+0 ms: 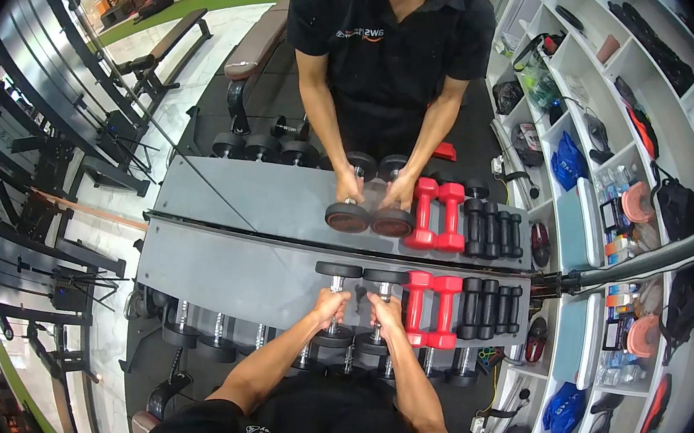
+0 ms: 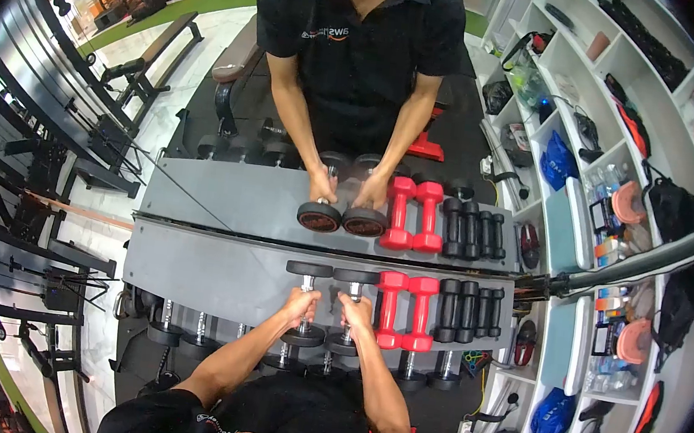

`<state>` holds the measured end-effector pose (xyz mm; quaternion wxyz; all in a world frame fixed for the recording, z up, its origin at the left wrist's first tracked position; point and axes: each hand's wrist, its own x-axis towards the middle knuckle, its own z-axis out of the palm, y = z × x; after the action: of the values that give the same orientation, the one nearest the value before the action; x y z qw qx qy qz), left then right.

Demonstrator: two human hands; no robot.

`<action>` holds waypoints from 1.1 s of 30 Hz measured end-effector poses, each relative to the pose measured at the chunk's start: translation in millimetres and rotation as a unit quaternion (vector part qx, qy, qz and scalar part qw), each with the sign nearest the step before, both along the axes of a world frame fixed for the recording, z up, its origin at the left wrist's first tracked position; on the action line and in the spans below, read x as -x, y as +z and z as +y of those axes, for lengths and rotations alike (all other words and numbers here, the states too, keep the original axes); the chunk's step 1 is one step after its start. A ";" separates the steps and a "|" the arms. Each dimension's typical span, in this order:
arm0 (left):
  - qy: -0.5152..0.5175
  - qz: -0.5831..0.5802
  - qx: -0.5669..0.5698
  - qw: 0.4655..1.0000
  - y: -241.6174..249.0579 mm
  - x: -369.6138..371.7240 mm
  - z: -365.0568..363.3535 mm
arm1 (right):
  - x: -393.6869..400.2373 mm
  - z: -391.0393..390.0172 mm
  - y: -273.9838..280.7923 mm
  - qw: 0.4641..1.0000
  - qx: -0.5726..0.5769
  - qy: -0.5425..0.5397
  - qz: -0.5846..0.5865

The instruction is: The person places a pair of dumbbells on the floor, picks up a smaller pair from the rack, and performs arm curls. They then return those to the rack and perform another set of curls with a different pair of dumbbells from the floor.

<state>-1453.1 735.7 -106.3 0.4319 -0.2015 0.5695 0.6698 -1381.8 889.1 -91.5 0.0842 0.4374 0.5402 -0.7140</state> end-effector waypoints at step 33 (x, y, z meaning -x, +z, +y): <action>-0.022 -0.061 0.017 0.998 -41.4 25.5 -2.2 | 27.9 6.3 -53.6 0.997 0.025 -0.028 -0.068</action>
<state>-1478.6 733.5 -147.7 0.4769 -0.2369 0.5577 0.6367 -1409.7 895.4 -145.1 0.1114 0.4980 0.5026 -0.6978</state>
